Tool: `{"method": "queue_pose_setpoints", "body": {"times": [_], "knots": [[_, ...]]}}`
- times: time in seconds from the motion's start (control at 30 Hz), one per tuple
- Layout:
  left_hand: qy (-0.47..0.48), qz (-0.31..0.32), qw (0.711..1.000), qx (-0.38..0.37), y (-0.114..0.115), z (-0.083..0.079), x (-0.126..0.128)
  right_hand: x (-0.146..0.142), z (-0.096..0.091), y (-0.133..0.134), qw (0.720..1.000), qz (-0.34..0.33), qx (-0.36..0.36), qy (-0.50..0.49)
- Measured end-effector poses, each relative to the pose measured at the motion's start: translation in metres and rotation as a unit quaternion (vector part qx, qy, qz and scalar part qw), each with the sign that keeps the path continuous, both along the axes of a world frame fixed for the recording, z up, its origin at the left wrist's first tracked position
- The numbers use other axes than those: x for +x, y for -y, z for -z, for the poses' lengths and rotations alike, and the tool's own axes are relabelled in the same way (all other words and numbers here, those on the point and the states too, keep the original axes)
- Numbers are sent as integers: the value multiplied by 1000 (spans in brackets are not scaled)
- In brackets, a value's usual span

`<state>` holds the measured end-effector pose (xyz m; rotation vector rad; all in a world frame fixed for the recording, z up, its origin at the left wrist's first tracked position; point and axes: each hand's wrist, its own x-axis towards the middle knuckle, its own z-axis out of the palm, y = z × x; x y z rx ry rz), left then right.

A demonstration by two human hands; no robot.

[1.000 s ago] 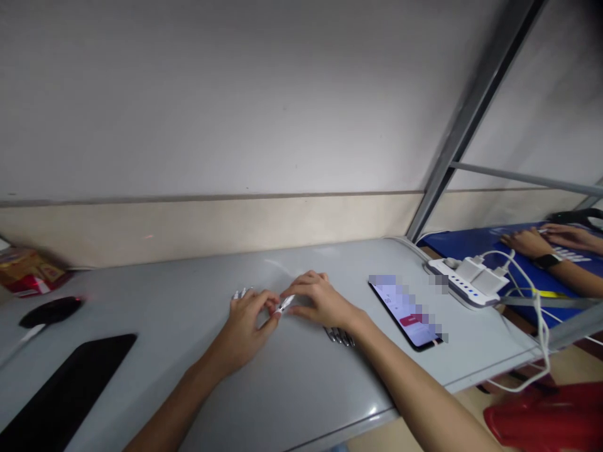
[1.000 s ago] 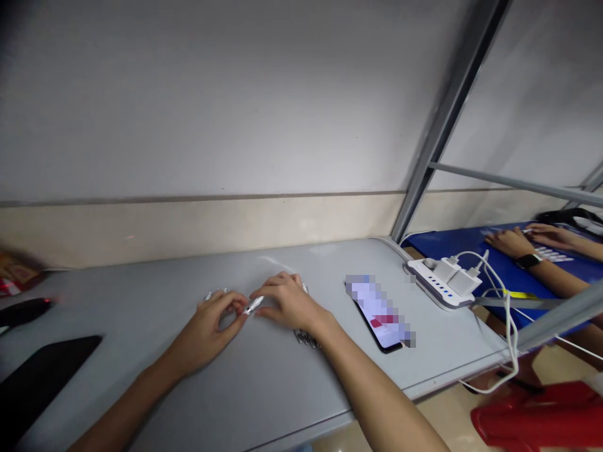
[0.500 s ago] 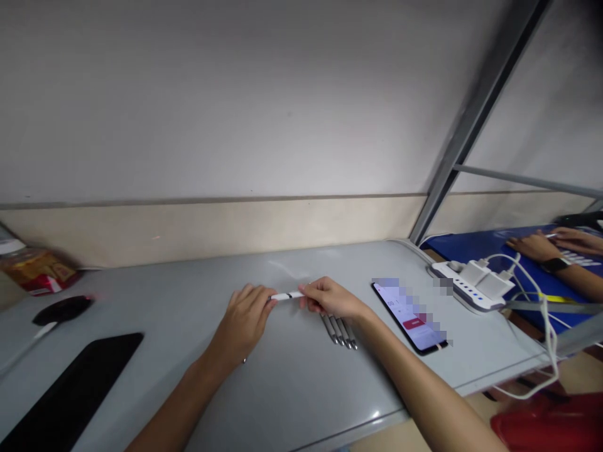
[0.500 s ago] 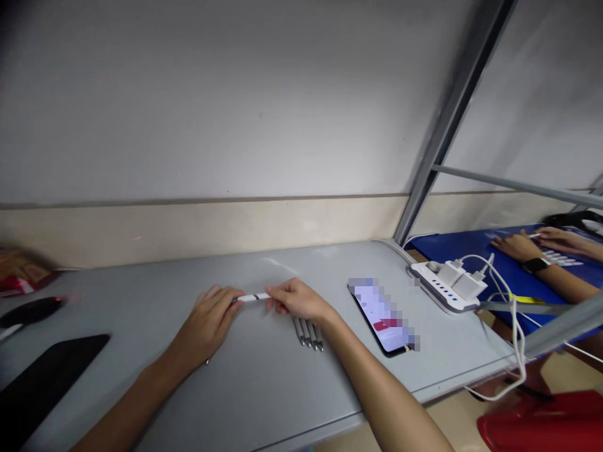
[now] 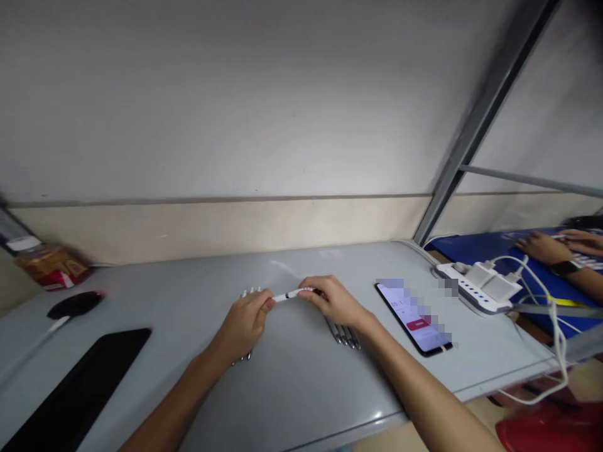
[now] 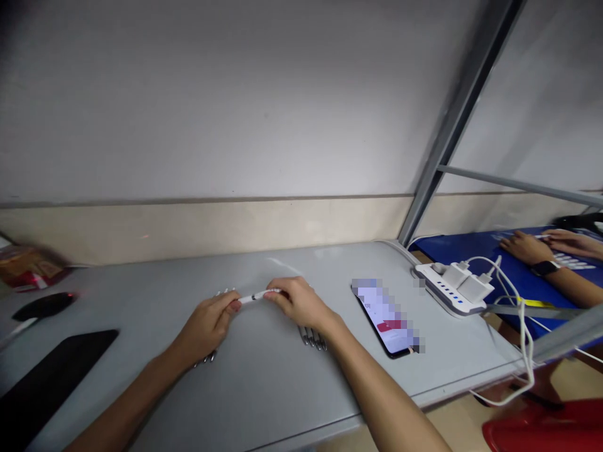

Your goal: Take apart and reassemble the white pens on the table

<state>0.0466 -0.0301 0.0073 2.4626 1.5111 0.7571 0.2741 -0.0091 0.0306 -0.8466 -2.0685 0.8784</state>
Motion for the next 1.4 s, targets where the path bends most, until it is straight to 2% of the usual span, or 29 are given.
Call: {"method": "queue_pose_setpoints", "body": {"times": [0.1, 0.27, 0.37, 0.43, 0.53, 0.67, 0.8, 0.93, 1.1, 1.23, 1.4], "knots": [[23, 1, 1000, -20, -2, 0, 0, -1, 5, -2, 999, 21, 30, -6], [14, 6, 1000, -8, 0, -2, 3, -2, 13, -6, 999, 43, -9, 32], [5, 13, 1000, -2, 0, 0, 3, -2, 12, -6, 998, 59, 18, -10], [5, 15, 1000, 0, -1, 1, 2, -1, 11, -7, 997, 69, 7, -22], [8, 15, 1000, 0, -1, 3, 1, 0, 11, -8, 998, 57, -24, 10], [15, 5, 1000, -6, -1, 5, 1, 1, 11, -8, 998, 66, 22, -13], [18, 0, 1000, -11, -1, 5, 2, 1, 13, -9, 998, 64, 5, 25], [0, 4, 1000, -1, -1, 4, 2, 1, 14, -9, 996, 65, 52, 28], [-23, 6, 999, 26, -2, 3, 3, 0, 13, -7, 997, 37, 43, 54], [-51, -3, 998, 31, -3, 4, 3, 0, 16, -9, 993, 43, 92, 67], [-21, -16, 1000, 7, -2, 4, 3, 1, 22, -14, 978, 89, 180, 61]]}}
